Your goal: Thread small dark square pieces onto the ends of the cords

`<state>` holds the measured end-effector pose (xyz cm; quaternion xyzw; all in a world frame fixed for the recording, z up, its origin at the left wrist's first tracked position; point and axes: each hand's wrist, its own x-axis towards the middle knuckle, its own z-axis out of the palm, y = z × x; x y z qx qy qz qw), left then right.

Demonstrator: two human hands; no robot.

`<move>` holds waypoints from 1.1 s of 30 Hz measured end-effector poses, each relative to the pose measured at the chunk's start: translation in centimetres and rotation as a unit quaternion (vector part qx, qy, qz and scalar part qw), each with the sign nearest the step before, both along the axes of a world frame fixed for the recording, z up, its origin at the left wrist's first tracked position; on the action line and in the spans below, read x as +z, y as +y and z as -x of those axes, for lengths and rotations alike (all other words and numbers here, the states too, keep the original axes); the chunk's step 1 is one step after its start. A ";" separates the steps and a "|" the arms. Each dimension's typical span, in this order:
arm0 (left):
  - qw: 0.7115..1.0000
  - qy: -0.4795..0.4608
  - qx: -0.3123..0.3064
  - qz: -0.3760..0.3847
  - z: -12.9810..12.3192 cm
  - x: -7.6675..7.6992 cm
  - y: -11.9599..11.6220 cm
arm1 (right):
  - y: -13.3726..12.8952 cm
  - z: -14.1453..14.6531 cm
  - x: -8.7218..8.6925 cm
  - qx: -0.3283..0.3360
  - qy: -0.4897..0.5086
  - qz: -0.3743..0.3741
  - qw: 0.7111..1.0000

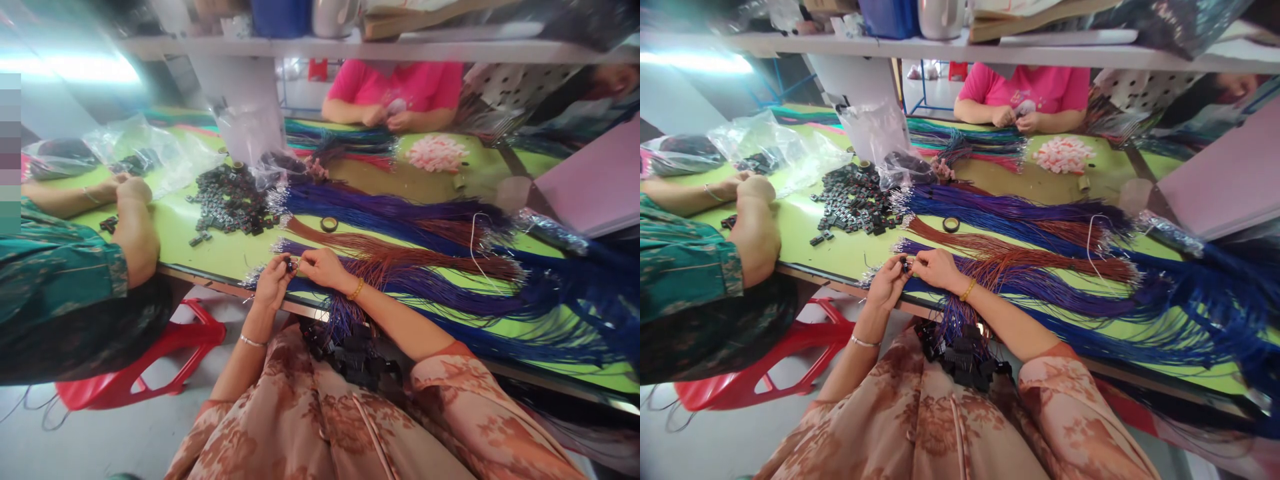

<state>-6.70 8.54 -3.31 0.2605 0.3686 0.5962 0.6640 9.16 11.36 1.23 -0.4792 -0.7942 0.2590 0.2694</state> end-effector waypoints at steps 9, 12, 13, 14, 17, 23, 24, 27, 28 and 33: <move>1.000 0.006 0.003 -0.002 -0.1 0.1 -0.1 | -0.1 0.0 0.2 -0.005 -0.010 0.007 1.000; 1.000 0.009 0.007 -0.003 -0.1 0.1 -0.1 | 0.0 0.0 0.1 0.001 -0.006 0.010 1.000; 1.000 0.011 0.008 -0.004 -0.1 0.1 -0.1 | 0.0 0.0 0.0 0.003 -0.005 0.010 1.000; 1.000 0.013 0.008 -0.006 -0.1 0.1 -0.1 | 0.1 0.0 0.0 0.005 -0.004 0.010 1.000; 1.000 0.021 0.005 -0.011 -0.3 0.1 -0.1 | 0.1 -0.1 -0.2 0.012 0.000 0.012 1.000; 0.999 0.046 0.011 -0.014 -0.7 0.2 -0.5 | 0.1 0.0 -0.1 0.032 -0.017 0.000 0.999; 0.999 0.044 0.014 -0.013 -0.7 0.2 -0.5 | 0.1 0.0 -0.1 0.038 -0.022 -0.005 0.999; 0.999 0.031 0.022 -0.009 -0.7 0.1 -0.3 | 0.0 -0.1 0.1 0.067 -0.019 -0.011 0.998; 0.999 0.028 0.022 -0.007 -0.6 0.0 -0.2 | 0.1 -0.2 0.1 0.075 -0.016 -0.010 0.997; 0.991 0.111 0.066 -0.045 -1.0 1.2 -1.2 | 1.0 -1.1 0.3 0.065 0.048 0.017 0.997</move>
